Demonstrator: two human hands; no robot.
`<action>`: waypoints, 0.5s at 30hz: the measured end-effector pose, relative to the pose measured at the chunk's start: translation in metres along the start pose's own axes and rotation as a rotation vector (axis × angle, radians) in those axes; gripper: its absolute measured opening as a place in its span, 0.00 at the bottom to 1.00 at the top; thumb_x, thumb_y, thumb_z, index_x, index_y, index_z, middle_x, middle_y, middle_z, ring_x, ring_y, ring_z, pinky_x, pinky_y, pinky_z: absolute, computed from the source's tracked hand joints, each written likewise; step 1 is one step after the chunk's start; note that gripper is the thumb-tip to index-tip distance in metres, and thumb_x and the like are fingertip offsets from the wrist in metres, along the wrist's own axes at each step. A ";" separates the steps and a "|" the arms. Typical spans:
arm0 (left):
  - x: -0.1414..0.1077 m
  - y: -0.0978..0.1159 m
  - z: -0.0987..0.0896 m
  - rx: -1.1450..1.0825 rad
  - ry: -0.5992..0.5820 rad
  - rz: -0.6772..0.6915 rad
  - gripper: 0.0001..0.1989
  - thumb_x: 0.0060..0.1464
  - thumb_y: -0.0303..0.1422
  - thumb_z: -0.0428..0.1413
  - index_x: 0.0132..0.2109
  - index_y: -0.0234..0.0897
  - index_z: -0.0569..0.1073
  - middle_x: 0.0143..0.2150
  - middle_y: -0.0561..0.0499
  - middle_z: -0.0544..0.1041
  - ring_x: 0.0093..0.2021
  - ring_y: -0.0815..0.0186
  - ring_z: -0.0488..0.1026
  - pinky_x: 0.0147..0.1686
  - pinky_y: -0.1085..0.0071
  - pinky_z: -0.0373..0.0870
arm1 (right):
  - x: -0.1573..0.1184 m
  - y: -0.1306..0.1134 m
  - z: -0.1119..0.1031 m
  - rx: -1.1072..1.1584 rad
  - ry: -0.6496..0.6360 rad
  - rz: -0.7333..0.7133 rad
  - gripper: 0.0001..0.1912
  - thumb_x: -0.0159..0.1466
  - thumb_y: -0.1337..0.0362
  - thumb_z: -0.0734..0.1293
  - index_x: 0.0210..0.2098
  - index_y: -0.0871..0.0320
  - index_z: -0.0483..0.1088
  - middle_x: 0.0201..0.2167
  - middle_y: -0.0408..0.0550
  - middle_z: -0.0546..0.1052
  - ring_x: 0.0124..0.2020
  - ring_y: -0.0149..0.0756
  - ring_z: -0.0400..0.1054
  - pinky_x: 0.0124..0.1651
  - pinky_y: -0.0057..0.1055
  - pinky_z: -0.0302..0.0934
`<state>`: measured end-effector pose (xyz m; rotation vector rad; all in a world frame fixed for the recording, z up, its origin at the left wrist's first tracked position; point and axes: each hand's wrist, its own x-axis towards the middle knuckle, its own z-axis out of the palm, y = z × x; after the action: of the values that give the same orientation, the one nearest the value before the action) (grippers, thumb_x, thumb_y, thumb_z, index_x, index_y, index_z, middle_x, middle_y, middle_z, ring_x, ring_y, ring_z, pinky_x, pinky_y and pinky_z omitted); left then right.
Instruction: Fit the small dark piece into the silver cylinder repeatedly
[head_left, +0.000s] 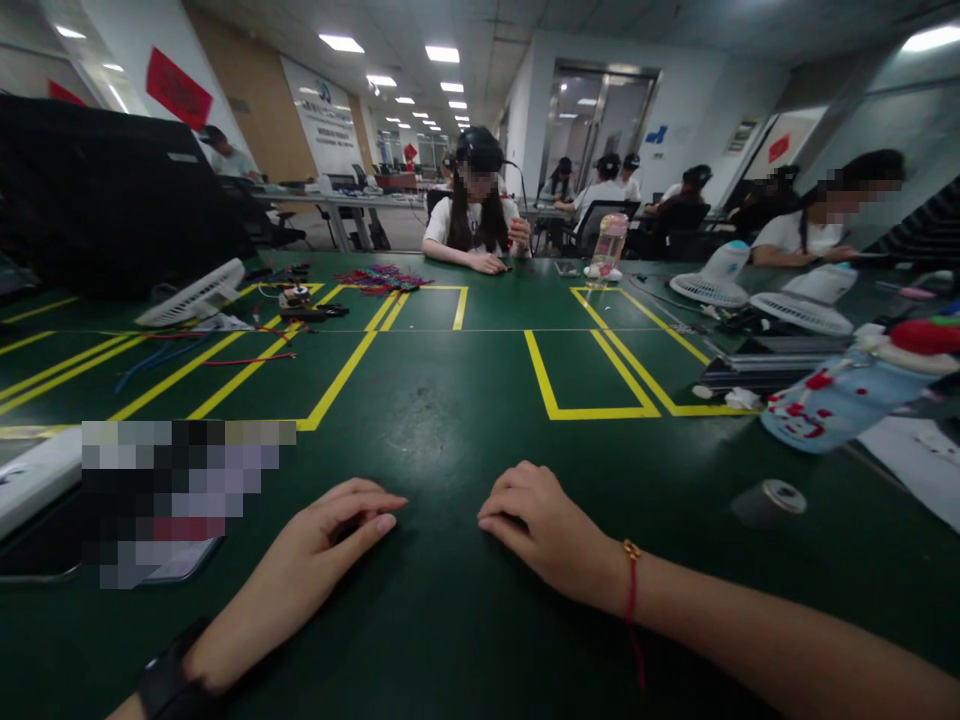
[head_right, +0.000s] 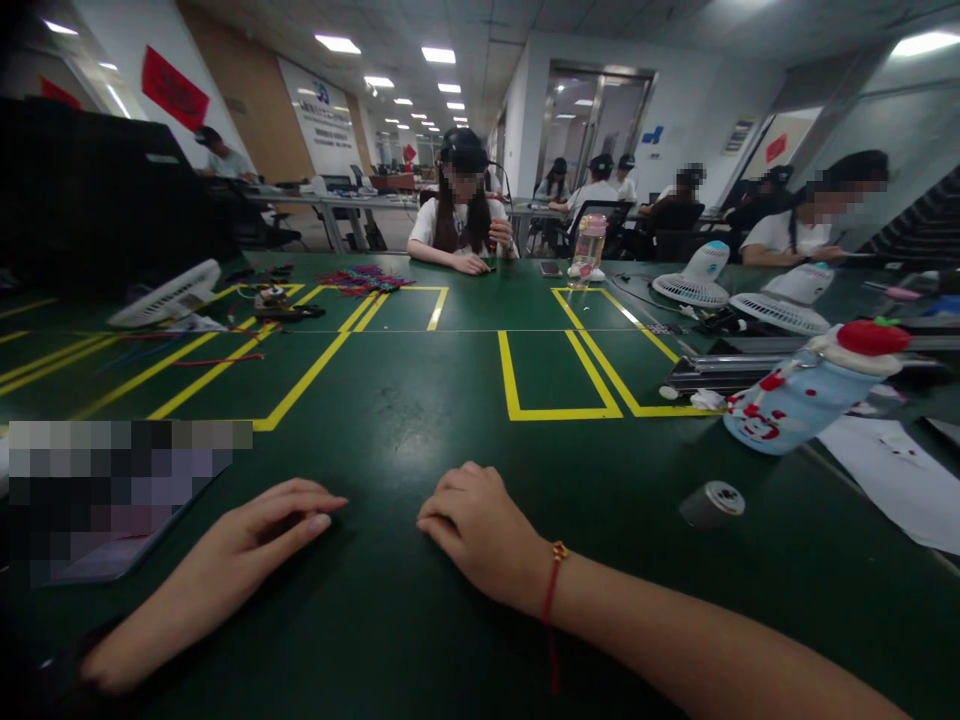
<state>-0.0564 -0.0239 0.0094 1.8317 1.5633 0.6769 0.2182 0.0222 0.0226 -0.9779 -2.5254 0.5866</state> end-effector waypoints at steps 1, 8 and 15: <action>0.000 0.000 0.000 0.000 -0.001 0.000 0.13 0.59 0.42 0.53 0.48 0.47 0.74 0.49 0.52 0.71 0.50 0.61 0.69 0.49 0.67 0.66 | -0.004 0.003 -0.007 0.013 0.018 0.013 0.11 0.66 0.59 0.59 0.39 0.53 0.72 0.38 0.43 0.73 0.42 0.30 0.64 0.46 0.32 0.58; 0.003 0.005 0.001 -0.045 0.013 0.002 0.12 0.59 0.42 0.53 0.45 0.46 0.75 0.46 0.52 0.73 0.46 0.62 0.71 0.46 0.67 0.67 | -0.124 0.083 -0.115 -0.537 0.358 0.283 0.12 0.62 0.57 0.62 0.40 0.54 0.72 0.41 0.50 0.74 0.43 0.39 0.67 0.49 0.41 0.58; 0.004 0.004 0.000 -0.103 0.057 -0.033 0.10 0.58 0.41 0.53 0.43 0.45 0.75 0.45 0.53 0.74 0.46 0.63 0.72 0.45 0.69 0.67 | -0.187 0.125 -0.145 -0.508 0.240 0.862 0.17 0.61 0.47 0.59 0.41 0.46 0.74 0.39 0.48 0.77 0.31 0.34 0.70 0.33 0.35 0.59</action>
<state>-0.0532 -0.0202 0.0122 1.7219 1.5619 0.7857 0.4844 0.0114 0.0480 -2.1953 -1.9773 -0.0012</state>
